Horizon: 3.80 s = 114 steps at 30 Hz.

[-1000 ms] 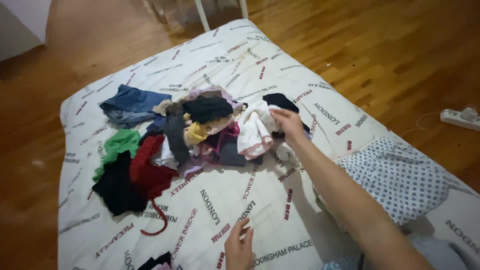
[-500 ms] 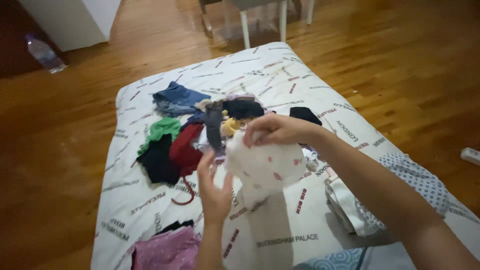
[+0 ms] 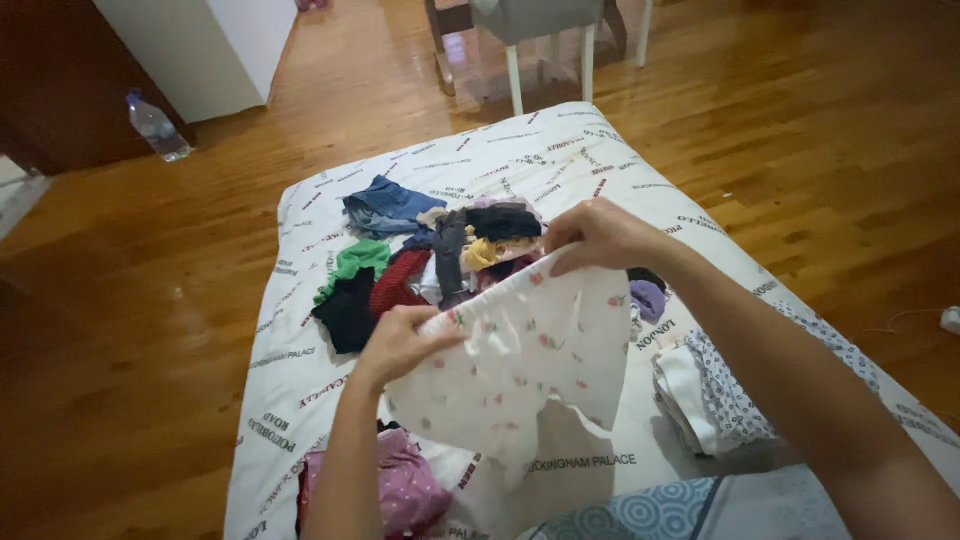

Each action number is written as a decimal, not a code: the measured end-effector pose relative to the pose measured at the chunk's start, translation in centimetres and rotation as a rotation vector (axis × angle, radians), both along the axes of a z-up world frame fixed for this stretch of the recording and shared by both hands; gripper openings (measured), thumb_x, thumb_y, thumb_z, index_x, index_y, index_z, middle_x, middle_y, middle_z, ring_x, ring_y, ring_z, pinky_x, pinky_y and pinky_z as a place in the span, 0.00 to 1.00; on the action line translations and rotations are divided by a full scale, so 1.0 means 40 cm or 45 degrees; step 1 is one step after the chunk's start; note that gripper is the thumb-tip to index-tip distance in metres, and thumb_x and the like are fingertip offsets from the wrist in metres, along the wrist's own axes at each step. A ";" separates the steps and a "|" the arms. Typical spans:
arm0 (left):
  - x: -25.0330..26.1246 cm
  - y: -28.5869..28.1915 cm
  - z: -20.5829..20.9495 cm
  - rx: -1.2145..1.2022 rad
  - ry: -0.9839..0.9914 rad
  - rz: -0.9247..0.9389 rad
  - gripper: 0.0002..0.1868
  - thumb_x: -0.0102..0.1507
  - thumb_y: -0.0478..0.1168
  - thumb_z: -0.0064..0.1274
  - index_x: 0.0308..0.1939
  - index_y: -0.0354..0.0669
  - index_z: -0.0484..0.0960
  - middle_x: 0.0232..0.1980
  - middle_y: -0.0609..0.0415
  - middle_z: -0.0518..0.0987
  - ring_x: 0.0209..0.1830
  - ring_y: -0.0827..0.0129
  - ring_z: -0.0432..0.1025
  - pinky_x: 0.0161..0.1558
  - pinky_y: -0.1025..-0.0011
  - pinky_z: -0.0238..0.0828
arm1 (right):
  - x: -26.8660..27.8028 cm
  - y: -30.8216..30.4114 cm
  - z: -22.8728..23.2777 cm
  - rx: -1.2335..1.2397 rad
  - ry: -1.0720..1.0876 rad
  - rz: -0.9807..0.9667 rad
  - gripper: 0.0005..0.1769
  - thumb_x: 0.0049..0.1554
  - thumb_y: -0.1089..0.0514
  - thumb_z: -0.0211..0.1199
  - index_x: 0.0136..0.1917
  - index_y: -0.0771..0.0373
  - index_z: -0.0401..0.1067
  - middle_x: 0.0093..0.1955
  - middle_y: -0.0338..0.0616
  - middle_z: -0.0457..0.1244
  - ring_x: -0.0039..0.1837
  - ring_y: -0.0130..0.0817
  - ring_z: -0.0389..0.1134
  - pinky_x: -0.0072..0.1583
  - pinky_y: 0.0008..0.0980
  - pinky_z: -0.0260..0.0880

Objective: Folding various laundry items including small clothes and undergarments on a bed.

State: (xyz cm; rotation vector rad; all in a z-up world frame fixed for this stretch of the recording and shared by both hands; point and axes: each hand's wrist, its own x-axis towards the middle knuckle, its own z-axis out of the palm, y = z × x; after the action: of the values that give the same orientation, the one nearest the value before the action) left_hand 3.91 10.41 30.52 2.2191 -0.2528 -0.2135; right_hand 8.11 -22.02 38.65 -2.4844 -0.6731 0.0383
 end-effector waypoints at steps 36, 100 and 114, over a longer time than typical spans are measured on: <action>-0.037 -0.119 0.112 -1.178 -0.151 -0.208 0.27 0.68 0.44 0.51 0.69 0.39 0.68 0.57 0.54 0.81 0.54 0.76 0.75 0.56 0.76 0.72 | -0.068 0.034 -0.240 1.216 0.575 0.104 0.33 0.47 0.59 0.73 0.65 0.60 0.66 0.59 0.38 0.68 0.59 0.27 0.70 0.62 0.32 0.70; -0.123 -0.044 -0.799 -0.665 0.683 -0.388 0.16 0.70 0.46 0.53 0.49 0.37 0.86 0.37 0.65 0.81 0.36 0.84 0.69 0.39 0.79 0.67 | -0.066 0.102 -0.864 0.316 1.052 -0.016 0.29 0.56 0.47 0.62 0.71 0.50 0.71 0.65 0.43 0.69 0.64 0.43 0.69 0.66 0.41 0.69; -0.019 -0.032 -0.787 -1.019 0.402 0.541 0.19 0.59 0.39 0.61 0.54 0.39 0.80 0.44 0.54 0.85 0.40 0.74 0.77 0.44 0.73 0.75 | 0.095 0.085 -0.954 0.752 0.860 -0.246 0.17 0.50 0.59 0.71 0.54 0.64 0.78 0.45 0.36 0.71 0.47 0.25 0.68 0.49 0.28 0.67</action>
State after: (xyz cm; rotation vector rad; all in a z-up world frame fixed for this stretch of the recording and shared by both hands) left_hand 3.16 9.12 -0.94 1.3730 0.2724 -0.1819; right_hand 11.89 -18.63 0.49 -1.7854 -0.1194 0.5041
